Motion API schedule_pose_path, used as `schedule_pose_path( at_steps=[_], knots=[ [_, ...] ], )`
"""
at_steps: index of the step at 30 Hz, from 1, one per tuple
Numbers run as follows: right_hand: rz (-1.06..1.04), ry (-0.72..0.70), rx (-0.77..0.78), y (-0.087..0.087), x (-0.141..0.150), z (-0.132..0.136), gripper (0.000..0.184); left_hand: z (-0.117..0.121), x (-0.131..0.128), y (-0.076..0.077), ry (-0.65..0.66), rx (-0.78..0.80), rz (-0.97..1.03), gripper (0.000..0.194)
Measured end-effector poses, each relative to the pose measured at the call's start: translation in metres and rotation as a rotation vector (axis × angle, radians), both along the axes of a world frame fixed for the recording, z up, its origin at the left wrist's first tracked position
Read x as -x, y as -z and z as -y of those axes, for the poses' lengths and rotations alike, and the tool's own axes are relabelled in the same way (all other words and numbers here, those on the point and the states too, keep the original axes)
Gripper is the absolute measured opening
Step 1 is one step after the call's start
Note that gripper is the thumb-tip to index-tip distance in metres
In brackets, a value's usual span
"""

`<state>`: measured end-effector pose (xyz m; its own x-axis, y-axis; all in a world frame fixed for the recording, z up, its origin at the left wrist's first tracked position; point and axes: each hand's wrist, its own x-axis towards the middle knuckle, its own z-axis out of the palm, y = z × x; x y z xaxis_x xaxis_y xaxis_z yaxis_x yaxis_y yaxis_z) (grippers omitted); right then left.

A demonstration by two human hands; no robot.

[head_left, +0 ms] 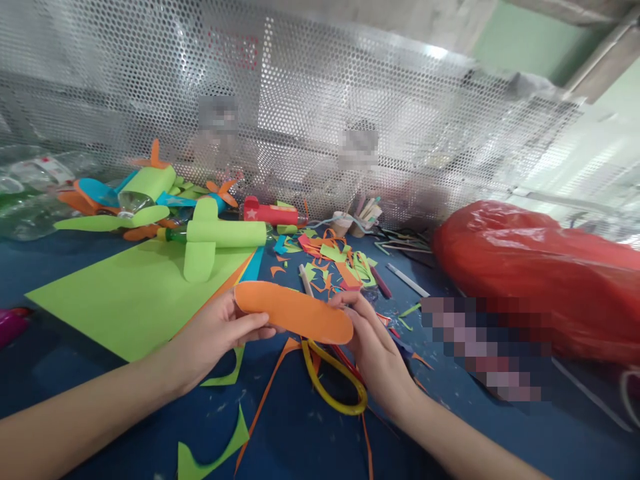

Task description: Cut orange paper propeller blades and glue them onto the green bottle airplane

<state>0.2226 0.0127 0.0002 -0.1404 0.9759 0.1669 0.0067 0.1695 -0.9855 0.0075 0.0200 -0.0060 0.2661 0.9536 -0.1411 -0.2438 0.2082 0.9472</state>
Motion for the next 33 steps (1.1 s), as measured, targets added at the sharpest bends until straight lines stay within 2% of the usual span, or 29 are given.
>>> schedule_pose_path(
  at_steps=[3, 5, 7, 9, 10, 11, 13, 14, 16, 18, 21, 24, 26, 29, 33],
  knots=[
    [-0.097, -0.084, 0.019, 0.001, -0.001, 0.000, 0.019, -0.001, -0.001, 0.000, -0.041, -0.006, 0.003, 0.019],
    [-0.062, -0.111, 0.011, 0.001, 0.000, 0.000, 0.022, -0.001, -0.002, 0.000, -0.051, -0.009, 0.022, 0.019],
    [-0.010, -0.088, -0.015, 0.001, 0.001, -0.002, 0.025, -0.001, -0.002, -0.001, -0.054, -0.006, 0.061, 0.022],
    [0.031, -0.036, -0.061, 0.001, 0.001, -0.004, 0.020, -0.001, 0.000, -0.004, -0.084, 0.063, 0.128, 0.020],
    [0.051, -0.007, -0.087, 0.001, 0.000, -0.006, 0.016, -0.002, 0.002, -0.006, -0.096, 0.120, 0.168, 0.025],
    [0.074, 0.016, -0.108, 0.002, 0.000, -0.007, 0.012, -0.002, 0.003, -0.008, -0.090, 0.178, 0.201, 0.039],
    [0.116, 0.027, -0.136, 0.004, -0.001, -0.009, 0.008, -0.003, 0.005, -0.010, -0.007, 0.267, 0.201, 0.066],
    [0.133, 0.014, -0.146, 0.005, -0.001, -0.010, 0.007, -0.003, 0.005, -0.011, 0.057, 0.277, 0.159, 0.069],
    [0.166, -0.028, -0.157, 0.008, -0.002, -0.009, 0.008, -0.002, 0.004, -0.008, 0.175, 0.221, 0.016, 0.059],
    [0.220, -0.066, -0.159, 0.008, -0.002, -0.008, 0.012, -0.001, 0.002, -0.002, 0.249, 0.093, -0.129, 0.048],
    [0.485, -0.060, -0.223, 0.002, -0.004, -0.003, 0.019, 0.000, 0.000, 0.011, 0.274, -0.099, -0.237, 0.045],
    [0.969, -0.003, -0.328, -0.009, -0.006, 0.005, 0.027, -0.001, 0.000, 0.019, 0.147, -0.265, -0.344, 0.024],
    [1.210, -0.022, -0.308, -0.013, -0.006, 0.009, 0.037, -0.003, 0.001, 0.020, 0.072, -0.365, -0.454, 0.012],
    [1.364, -0.127, -0.222, -0.013, -0.004, 0.011, 0.039, -0.004, 0.002, 0.017, 0.062, -0.391, -0.588, 0.002],
    [1.400, -0.093, -0.209, -0.007, -0.004, 0.004, 0.036, -0.002, 0.000, 0.014, 0.098, -0.309, -0.681, 0.019]
  ],
)
